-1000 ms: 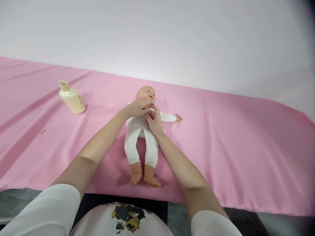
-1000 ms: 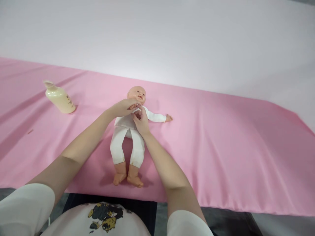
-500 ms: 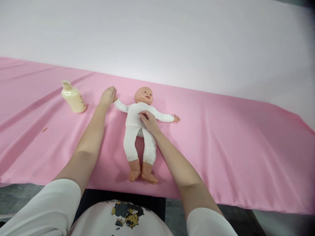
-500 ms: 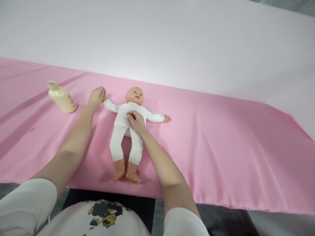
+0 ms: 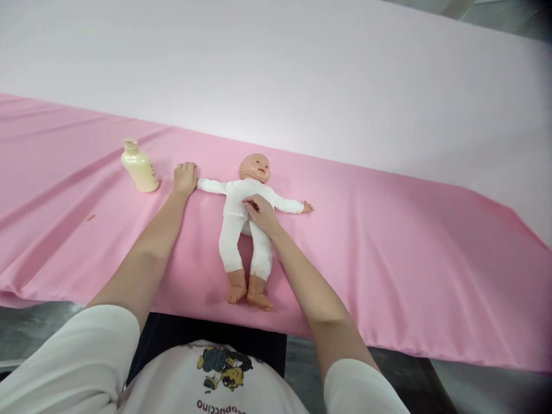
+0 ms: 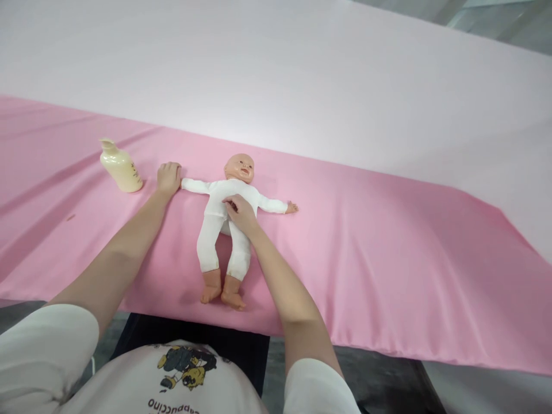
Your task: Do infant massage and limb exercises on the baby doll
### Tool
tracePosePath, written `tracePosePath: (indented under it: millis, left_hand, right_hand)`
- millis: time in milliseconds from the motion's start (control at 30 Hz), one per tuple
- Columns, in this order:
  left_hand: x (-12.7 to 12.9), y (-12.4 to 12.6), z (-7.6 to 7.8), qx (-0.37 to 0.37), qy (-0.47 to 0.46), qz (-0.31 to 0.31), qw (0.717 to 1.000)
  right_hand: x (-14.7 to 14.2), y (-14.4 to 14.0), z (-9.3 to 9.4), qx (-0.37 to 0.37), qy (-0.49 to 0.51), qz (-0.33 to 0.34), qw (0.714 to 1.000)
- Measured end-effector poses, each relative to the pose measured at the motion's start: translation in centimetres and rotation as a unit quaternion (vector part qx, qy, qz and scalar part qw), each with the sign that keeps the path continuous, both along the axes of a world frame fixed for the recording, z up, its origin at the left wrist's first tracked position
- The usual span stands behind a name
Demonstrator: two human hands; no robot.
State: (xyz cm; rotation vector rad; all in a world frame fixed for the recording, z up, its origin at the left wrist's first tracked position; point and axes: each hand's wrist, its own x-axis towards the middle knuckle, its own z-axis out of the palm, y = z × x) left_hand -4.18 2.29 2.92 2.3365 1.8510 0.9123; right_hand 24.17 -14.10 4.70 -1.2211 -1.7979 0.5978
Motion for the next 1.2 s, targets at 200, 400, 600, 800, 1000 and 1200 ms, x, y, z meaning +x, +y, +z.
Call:
tracePosePath:
  millis: [200, 400, 600, 800, 1000, 1200]
  left_hand:
    - [2.3, -5.5, -0.4, 0.032, 0.041, -0.204, 0.978]
    - [3.7, -13.2, 0.1, 0.062, -0.068, -0.282, 0.955]
    - [4.5, -21.0, 0.3, 0.043, -0.098, -0.412, 0.905]
    - [4.3, -22.8, 0.1, 0.088, -0.021, -0.571, 0.816]
    - [3.8, -21.5, -0.1, 0.196, -0.099, -0.570, 0.792]
    - [3.6, -21.8, -0.8, 0.267, -0.090, -0.514, 0.811]
  right_hand:
    - [-1.2, -7.1, 2.3, -0.029, -0.123, 0.214, 0.969]
    - [-3.2, -11.6, 2.8, -0.071, -0.293, 0.331, 0.894]
    - [-4.5, -12.7, 2.5, -0.079, -0.327, 0.316, 0.887]
    - [-3.7, -13.1, 2.3, -0.023, -0.261, 0.318, 0.911]
    - [-3.0, -12.9, 1.7, 0.024, -0.125, 0.277, 0.952]
    - [-3.2, -13.1, 0.8, 0.005, -0.056, 0.236, 0.970]
